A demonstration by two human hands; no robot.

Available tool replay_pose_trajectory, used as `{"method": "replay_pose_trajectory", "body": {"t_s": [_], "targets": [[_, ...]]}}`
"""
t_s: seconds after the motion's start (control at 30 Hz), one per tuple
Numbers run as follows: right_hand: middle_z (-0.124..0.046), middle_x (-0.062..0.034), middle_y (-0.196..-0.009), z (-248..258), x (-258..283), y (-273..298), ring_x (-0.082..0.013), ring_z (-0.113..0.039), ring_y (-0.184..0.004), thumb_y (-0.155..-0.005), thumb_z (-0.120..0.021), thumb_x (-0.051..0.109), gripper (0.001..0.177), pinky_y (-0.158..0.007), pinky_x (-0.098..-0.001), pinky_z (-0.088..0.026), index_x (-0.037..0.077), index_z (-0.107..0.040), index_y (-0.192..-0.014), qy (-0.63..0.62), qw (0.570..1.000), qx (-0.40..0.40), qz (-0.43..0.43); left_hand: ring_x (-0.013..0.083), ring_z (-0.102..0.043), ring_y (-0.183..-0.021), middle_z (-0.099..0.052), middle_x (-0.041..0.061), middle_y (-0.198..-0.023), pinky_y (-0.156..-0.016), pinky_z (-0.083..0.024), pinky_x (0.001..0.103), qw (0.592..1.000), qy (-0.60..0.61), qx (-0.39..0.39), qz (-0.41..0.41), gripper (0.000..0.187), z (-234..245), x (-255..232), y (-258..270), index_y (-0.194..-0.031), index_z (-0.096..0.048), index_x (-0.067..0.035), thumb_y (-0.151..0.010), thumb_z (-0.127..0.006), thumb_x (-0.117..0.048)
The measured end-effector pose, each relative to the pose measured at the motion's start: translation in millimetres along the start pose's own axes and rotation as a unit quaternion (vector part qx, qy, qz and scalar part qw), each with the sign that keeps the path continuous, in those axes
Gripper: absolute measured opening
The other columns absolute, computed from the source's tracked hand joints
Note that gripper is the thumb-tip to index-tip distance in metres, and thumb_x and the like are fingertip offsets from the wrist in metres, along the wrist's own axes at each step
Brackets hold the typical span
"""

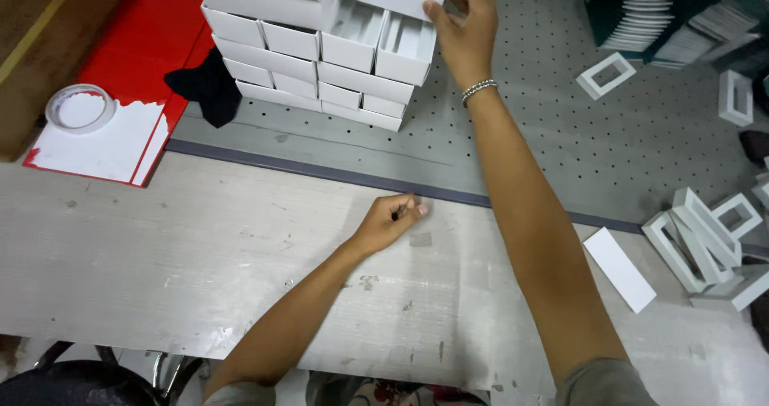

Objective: The person assembles white cardboard boxes by hand on a workbench. They fold the flaps of flat-packed box components into shape, tuck the tabs into slots, and then insert a smaller inner box into the larger outer box. The finished boxes are stacked on the table.

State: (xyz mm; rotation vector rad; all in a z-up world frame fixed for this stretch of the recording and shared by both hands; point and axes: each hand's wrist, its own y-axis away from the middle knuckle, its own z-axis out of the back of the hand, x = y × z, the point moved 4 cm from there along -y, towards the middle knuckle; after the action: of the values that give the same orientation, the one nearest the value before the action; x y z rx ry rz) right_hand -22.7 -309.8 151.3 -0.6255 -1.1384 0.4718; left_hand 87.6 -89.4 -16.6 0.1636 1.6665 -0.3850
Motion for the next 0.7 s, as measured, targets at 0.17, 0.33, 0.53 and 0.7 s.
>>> {"method": "replay_pose_trajectory", "body": {"t_s": [0.17,0.33,0.53,0.7], "targets": [[-0.051,-0.0102,-0.14,9.9,7.9,22.6,-0.0311,-0.059,-0.13,-0.091,-0.078,0.032,0.051,-0.112,-0.0425,-0.053,0.016,-0.052,-0.133,-0.023,0.999,0.021,-0.043,0.0053,-0.03,-0.063,-0.03,-0.009,-0.066,-0.063,-0.026,0.023,1.0,-0.01,-0.002,0.015,0.047,-0.2,6.3,-0.4,-0.066,-0.032,-0.019,-0.101,-0.063,-0.024],[-0.048,-0.0101,-0.15,48.4,3.3,107.8,-0.0269,-0.047,-0.143,-0.095,-0.067,0.057,0.072,-0.119,-0.0432,-0.045,0.012,-0.042,-0.146,-0.059,0.993,-0.016,-0.101,0.0054,-0.034,-0.063,-0.034,-0.009,-0.066,-0.064,-0.032,0.023,0.999,-0.022,0.022,-0.02,0.042,0.7,17.1,-1.6,-0.067,-0.038,-0.019,-0.102,-0.061,-0.013],[-0.065,-0.0057,-0.104,82.7,-31.8,249.2,-0.0225,-0.068,-0.107,-0.101,-0.062,0.044,0.035,-0.094,-0.0446,-0.055,0.013,-0.055,-0.117,-0.118,0.933,0.09,-0.327,0.0098,-0.039,-0.055,-0.041,-0.003,-0.052,-0.055,-0.034,0.028,0.999,-0.023,0.041,0.028,0.041,8.8,45.4,-6.3,-0.062,-0.05,-0.015,-0.096,-0.069,-0.025],[-0.056,-0.0137,-0.138,90.6,61.3,313.8,-0.0385,-0.051,-0.136,-0.094,-0.066,0.021,0.025,-0.112,-0.0525,-0.043,0.013,-0.068,-0.118,0.018,0.961,0.242,-0.134,0.0091,-0.033,-0.051,-0.035,-0.005,-0.049,-0.051,-0.03,0.027,0.997,-0.071,0.027,0.027,0.046,8.3,43.3,-3.5,-0.057,-0.046,-0.016,-0.098,-0.067,-0.02]]}}
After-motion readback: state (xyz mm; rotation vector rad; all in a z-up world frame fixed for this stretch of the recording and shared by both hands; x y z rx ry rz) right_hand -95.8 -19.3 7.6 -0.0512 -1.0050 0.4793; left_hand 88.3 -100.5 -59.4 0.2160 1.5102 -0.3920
